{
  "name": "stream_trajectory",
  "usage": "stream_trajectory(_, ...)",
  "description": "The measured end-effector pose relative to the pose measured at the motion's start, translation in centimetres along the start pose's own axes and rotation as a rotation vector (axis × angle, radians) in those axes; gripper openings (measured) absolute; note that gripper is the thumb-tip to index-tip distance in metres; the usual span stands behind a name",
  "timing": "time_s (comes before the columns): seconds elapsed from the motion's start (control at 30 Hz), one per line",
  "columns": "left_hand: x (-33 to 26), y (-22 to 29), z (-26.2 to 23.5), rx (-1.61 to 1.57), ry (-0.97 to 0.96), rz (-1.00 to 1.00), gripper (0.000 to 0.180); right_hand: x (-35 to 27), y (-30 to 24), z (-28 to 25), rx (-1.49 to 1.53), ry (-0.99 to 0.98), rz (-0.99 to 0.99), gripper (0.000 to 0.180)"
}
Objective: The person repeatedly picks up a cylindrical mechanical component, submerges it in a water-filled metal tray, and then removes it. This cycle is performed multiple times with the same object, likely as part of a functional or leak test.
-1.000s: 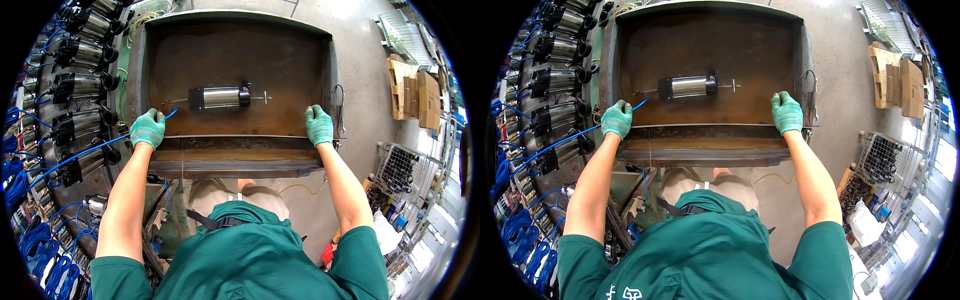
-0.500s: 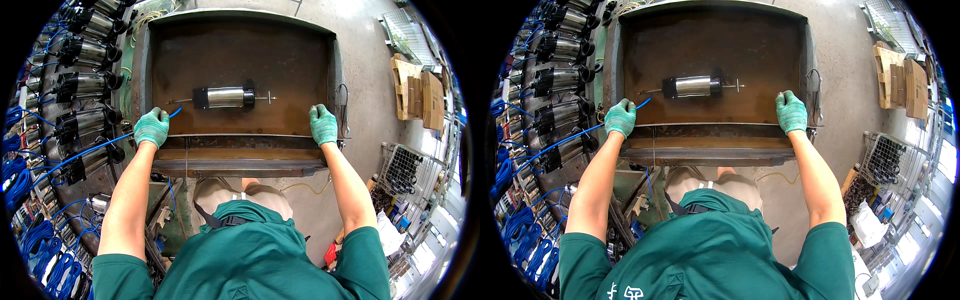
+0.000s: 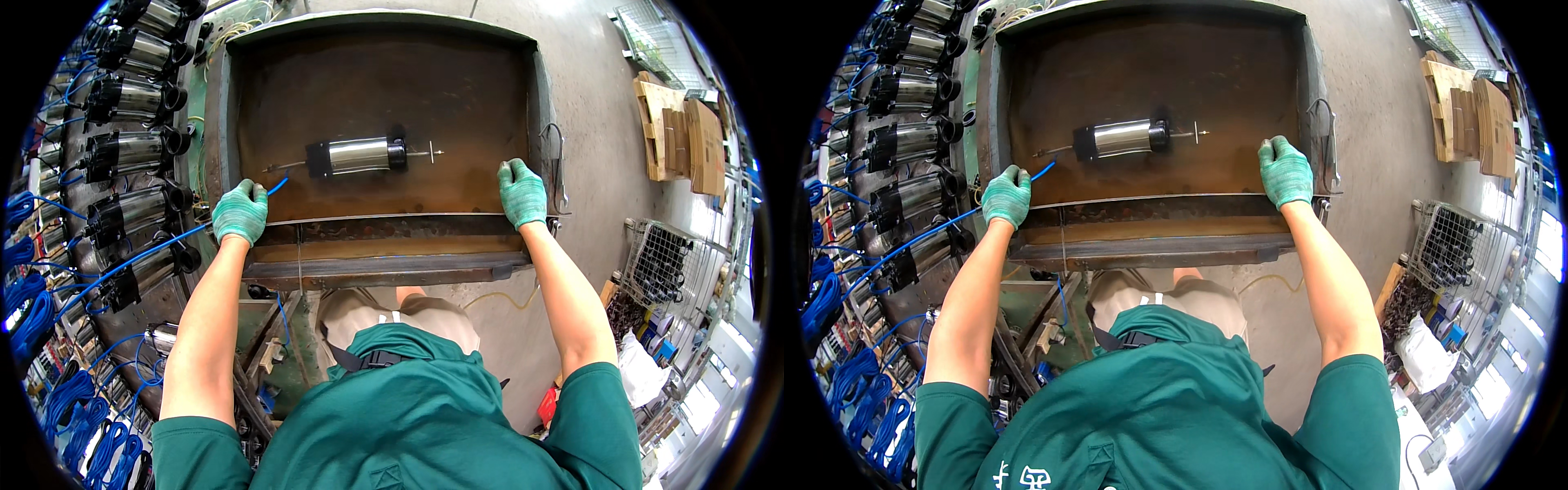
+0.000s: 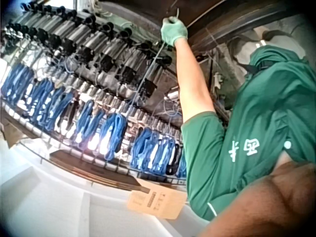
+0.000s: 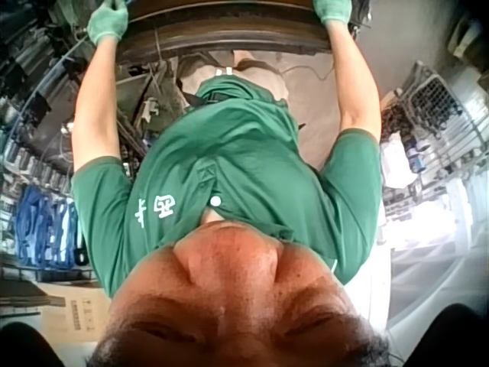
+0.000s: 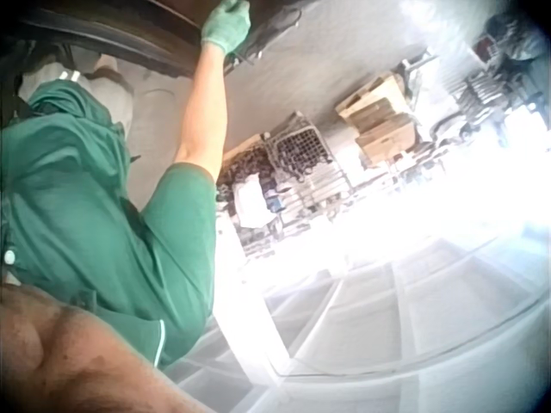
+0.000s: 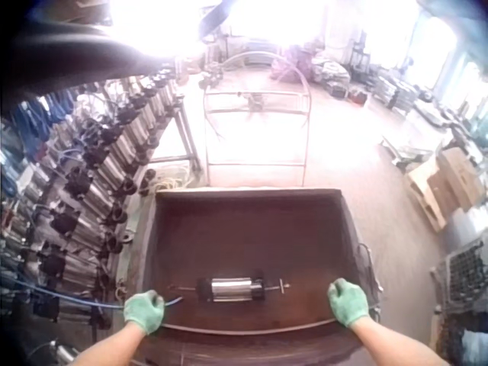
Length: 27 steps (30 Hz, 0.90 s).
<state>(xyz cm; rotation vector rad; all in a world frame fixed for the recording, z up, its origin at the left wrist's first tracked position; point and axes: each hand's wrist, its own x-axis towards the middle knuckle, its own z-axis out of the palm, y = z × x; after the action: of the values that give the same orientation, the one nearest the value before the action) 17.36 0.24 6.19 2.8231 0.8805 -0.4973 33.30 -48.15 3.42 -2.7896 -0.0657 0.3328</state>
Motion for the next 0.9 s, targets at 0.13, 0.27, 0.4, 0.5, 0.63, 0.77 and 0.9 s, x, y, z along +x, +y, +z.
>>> stream_trajectory(0.13,-0.03,-0.14,0.08,0.006,0.007,-0.002,0.034,0.09,0.22,0.07,0.011,0.001,-0.008,0.033)
stream_trajectory(0.27,0.01,-0.11,0.07,-0.009,0.015,0.007,0.035,0.09,0.18,0.07,0.004,0.004,-0.008,0.033)
stream_trajectory(0.4,0.05,-0.24,0.27,-0.002,0.015,0.005,0.035,0.14,0.19,0.04,0.0,0.002,-0.009,0.033)
stream_trajectory(0.5,0.1,-0.3,0.43,0.003,0.029,0.009,0.035,0.13,0.3,0.1,0.006,0.006,-0.015,0.033)
stream_trajectory(0.63,0.17,-0.33,0.46,0.0,0.02,0.005,0.035,0.17,0.09,0.01,-0.002,-0.023,0.016,0.033)
stream_trajectory(0.77,0.15,-0.29,0.35,-0.003,0.016,0.007,0.035,0.2,0.32,0.18,-0.007,-0.016,0.007,0.033)
stream_trajectory(0.9,0.05,-0.14,0.16,-0.006,0.011,0.003,0.035,0.08,0.16,0.05,0.005,-0.013,0.01,0.033)
